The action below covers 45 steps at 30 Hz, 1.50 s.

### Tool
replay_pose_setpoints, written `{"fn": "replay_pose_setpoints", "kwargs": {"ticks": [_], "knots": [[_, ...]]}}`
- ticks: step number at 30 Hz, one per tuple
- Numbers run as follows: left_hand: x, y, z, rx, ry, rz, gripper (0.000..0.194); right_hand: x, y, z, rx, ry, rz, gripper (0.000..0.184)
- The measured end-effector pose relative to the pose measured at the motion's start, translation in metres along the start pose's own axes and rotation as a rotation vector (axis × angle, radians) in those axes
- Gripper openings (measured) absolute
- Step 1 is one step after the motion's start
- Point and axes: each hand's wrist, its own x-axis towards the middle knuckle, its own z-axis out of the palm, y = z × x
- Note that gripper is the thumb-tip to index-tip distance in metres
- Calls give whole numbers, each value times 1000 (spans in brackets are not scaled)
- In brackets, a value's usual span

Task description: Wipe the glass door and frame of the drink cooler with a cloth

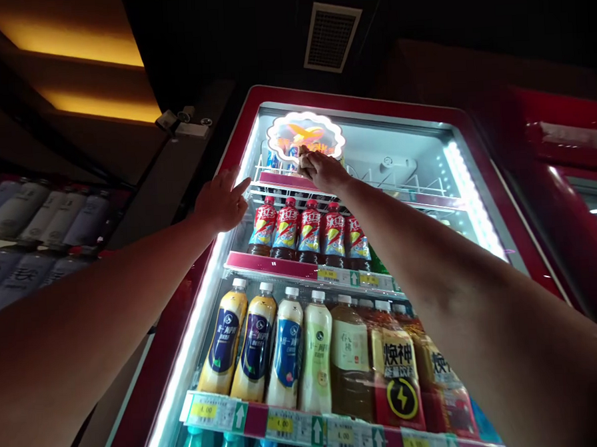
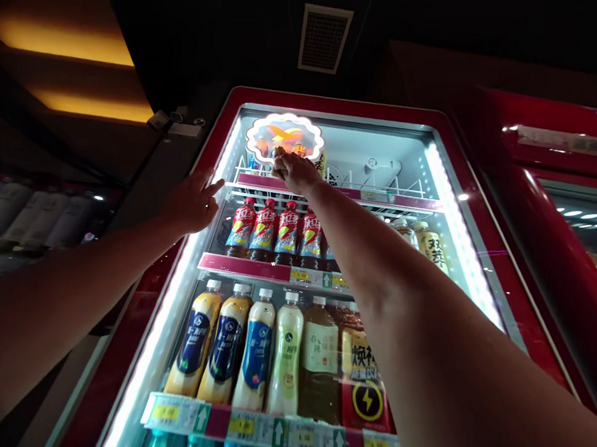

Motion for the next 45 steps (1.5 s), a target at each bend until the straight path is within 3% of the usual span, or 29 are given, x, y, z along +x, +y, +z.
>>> {"fn": "replay_pose_setpoints", "kwargs": {"ticks": [6,12,16,20,26,28,33,39,45], "knots": [[19,7,-16,53,-124,59,59,-9,3,-10,-12,0,225,52],[28,35,-24,56,-153,-90,66,-28,7,-17,25,-68,-25,38],[26,53,-23,66,-144,-116,71,-45,32,-31,-8,-66,57,35],[29,77,-24,47,-143,-54,69,-49,45,-32,5,-8,216,48],[47,127,-15,-53,-254,86,76,-55,60,-35,40,-53,26,41],[52,136,-9,-76,-310,144,81,-59,74,-40,33,-62,58,40],[50,135,3,-82,-327,172,82,-64,99,-45,16,-4,356,64],[41,127,2,-95,-299,173,78,-78,118,-52,11,-40,154,62],[38,132,4,-97,-246,145,77,-77,133,-58,-13,18,399,68]]}}
